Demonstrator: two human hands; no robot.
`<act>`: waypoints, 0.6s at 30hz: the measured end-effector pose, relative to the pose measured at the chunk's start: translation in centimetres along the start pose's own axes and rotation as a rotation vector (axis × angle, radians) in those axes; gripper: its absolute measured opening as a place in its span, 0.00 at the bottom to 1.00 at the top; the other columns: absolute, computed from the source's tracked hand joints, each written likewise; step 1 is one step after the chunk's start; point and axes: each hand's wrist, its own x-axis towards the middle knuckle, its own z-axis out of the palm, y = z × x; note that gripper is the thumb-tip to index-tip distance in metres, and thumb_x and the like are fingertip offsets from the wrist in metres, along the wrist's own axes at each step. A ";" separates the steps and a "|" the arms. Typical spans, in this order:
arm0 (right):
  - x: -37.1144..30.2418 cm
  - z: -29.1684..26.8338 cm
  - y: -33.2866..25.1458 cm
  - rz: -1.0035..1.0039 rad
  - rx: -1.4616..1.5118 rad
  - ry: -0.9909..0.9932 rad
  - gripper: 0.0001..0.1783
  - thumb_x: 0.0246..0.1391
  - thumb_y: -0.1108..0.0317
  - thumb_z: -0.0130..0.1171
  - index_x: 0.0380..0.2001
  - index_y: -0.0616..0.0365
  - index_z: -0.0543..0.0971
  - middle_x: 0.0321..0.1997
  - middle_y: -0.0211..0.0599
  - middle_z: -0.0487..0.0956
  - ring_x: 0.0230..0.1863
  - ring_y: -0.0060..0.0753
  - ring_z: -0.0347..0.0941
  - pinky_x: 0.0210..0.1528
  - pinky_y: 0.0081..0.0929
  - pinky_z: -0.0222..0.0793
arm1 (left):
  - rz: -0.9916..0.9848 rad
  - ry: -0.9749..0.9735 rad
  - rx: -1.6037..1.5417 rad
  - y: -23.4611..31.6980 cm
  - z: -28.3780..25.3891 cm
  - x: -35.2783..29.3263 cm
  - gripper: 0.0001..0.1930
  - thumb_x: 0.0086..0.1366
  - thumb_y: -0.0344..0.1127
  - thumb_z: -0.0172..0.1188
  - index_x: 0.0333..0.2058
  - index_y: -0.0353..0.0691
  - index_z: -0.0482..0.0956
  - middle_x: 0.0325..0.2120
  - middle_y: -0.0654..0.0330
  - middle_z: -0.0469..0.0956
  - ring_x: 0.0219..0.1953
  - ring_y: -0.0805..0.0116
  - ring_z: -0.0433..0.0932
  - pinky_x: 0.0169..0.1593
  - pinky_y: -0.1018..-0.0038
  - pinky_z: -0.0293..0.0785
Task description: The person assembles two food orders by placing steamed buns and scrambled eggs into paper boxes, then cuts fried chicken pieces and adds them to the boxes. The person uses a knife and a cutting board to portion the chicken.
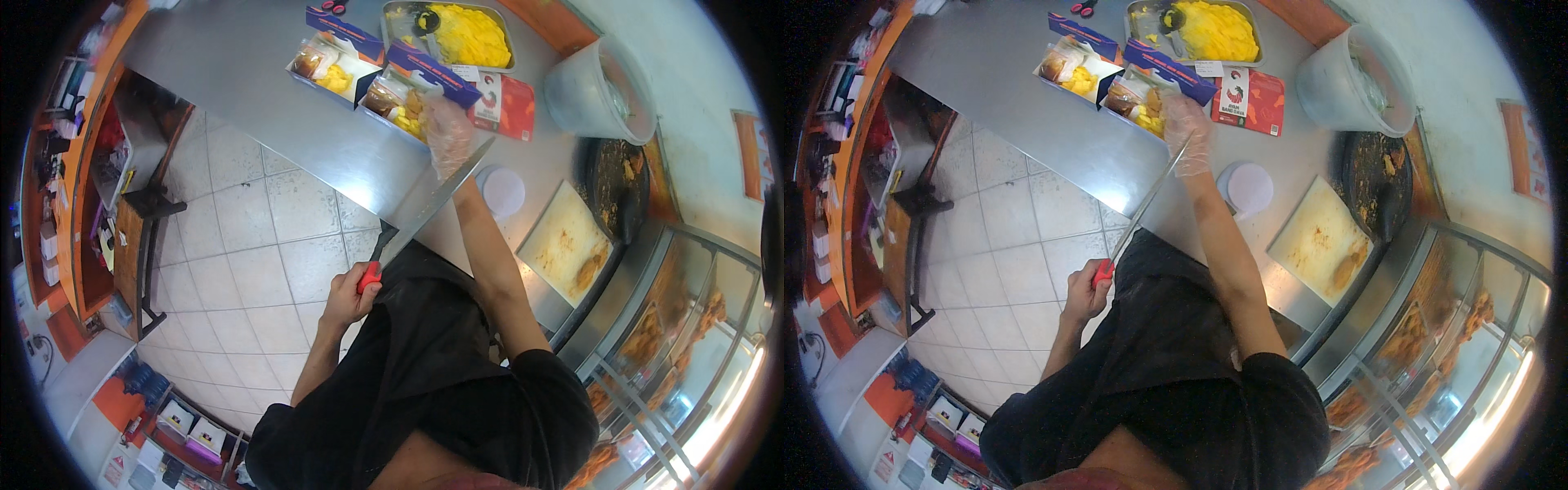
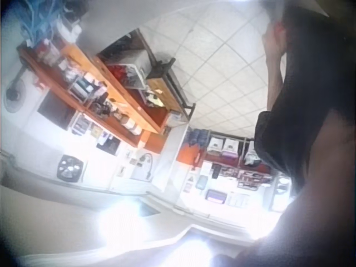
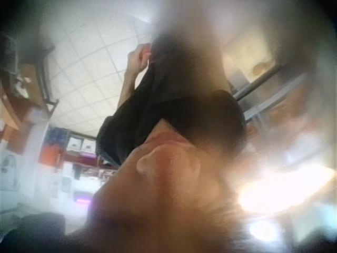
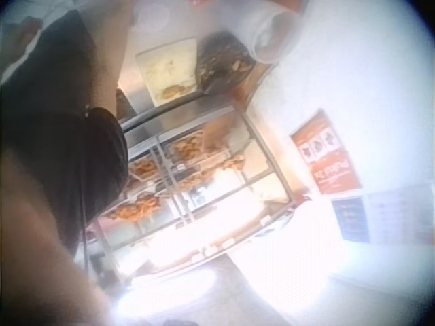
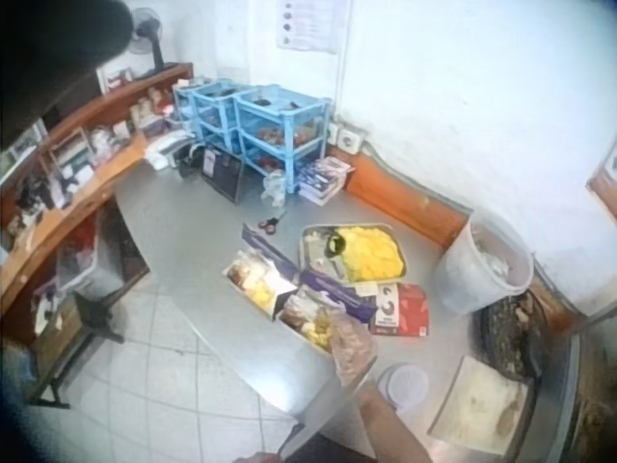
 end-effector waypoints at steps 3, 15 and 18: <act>0.1 -1.5 -0.7 -0.111 -0.532 -0.296 0.06 0.53 0.71 0.64 0.35 0.57 0.84 0.32 0.44 0.83 0.42 0.51 0.81 0.50 0.40 0.76 | -0.003 -0.021 0.006 0.0 0.3 0.1 0.18 0.70 0.45 0.62 0.47 0.35 0.78 0.26 0.50 0.79 0.23 0.51 0.80 0.29 0.65 0.75; -6.9 -17.1 -2.9 0.668 -0.018 0.193 0.10 0.58 0.66 0.69 0.39 0.62 0.84 0.36 0.37 0.85 0.37 0.23 0.79 0.42 0.25 0.75 | -0.151 -0.142 0.068 0.6 1.5 -0.2 0.16 0.71 0.45 0.61 0.47 0.37 0.76 0.25 0.45 0.79 0.27 0.43 0.81 0.31 0.61 0.76; -13.4 -29.1 0.2 0.751 -0.719 0.341 0.25 0.53 0.57 0.73 0.49 0.59 0.82 0.43 0.42 0.84 0.45 0.37 0.79 0.50 0.35 0.74 | -0.131 -0.263 0.127 0.5 2.9 0.3 0.16 0.71 0.45 0.61 0.46 0.39 0.76 0.26 0.42 0.80 0.29 0.39 0.81 0.32 0.57 0.76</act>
